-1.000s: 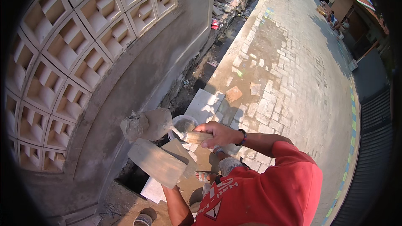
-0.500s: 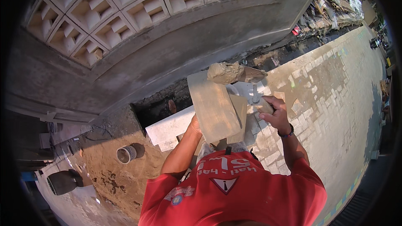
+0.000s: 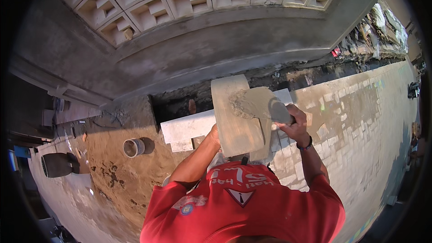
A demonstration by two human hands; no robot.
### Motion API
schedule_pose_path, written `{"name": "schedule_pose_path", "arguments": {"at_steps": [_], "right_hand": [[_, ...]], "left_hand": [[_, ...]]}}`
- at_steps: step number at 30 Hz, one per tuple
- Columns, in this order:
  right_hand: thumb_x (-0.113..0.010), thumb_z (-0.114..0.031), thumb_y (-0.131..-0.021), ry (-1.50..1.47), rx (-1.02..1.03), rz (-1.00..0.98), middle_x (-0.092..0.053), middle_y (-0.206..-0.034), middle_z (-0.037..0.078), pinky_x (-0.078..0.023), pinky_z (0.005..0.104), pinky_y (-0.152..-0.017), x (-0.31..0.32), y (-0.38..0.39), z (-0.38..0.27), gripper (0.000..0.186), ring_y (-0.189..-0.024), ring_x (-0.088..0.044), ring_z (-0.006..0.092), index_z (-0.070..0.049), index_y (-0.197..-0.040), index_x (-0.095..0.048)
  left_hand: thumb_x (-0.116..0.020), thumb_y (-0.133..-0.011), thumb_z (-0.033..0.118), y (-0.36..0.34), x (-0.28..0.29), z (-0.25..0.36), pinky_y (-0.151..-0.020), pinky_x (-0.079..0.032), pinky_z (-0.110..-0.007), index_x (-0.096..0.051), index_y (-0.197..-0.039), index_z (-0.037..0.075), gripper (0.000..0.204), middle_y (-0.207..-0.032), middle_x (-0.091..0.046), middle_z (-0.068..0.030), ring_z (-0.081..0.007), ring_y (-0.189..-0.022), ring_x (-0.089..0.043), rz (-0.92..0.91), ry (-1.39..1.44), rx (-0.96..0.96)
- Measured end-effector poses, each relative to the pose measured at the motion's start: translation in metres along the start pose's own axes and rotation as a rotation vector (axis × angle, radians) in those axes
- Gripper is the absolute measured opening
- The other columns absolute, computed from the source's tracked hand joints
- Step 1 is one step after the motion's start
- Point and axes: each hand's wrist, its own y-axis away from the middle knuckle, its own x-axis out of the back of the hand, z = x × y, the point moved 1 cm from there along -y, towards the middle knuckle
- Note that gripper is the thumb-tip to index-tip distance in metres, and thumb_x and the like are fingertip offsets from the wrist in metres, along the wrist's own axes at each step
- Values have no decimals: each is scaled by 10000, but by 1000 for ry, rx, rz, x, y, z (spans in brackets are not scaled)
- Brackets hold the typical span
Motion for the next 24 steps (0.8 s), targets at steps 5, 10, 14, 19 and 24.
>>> {"name": "schedule_pose_path", "arguments": {"at_steps": [5,10,14,19,24], "right_hand": [[-828,-126,-624,122,206,26,-649,-874,129,-485,379,-619,2,-15,0,487,-720,-609,300,-52,-1047,-597],[-825,-90,-605,156,245,-57,-638,-878,108,-460,389,-652,8,-25,15,538,-733,-584,298,-102,-1091,-592],[-801,-53,-599,206,284,-24,-624,-885,103,-449,390,-686,1,-34,21,552,-777,-576,298,-108,-1105,-587],[-748,-11,-620,248,188,-119,-595,-893,108,-438,388,-677,-19,-27,36,551,-793,-562,302,-94,-1135,-569],[-704,42,-643,184,180,-80,-570,-899,113,-433,390,-672,-29,-29,43,515,-776,-543,303,-89,-1124,-571]], "left_hand": [[-825,-689,279,6,-1,-1,-880,-528,-402,-556,-1222,29,647,-1147,-630,-102,-245,-1028,-627,-5,1,-18],[-823,-691,275,0,-8,-3,-882,-527,-403,-555,-1224,28,646,-1149,-629,-102,-244,-1030,-626,-40,4,-17],[-822,-693,273,-7,-16,-7,-883,-526,-403,-553,-1225,27,645,-1150,-628,-103,-244,-1031,-626,-74,12,-18],[-821,-695,270,-12,-26,-15,-885,-526,-403,-552,-1227,26,644,-1152,-627,-104,-244,-1033,-625,-105,44,-32],[-819,-697,266,-13,-31,-16,-886,-525,-403,-550,-1229,26,643,-1154,-626,-104,-244,-1035,-624,-115,64,-50]]}}
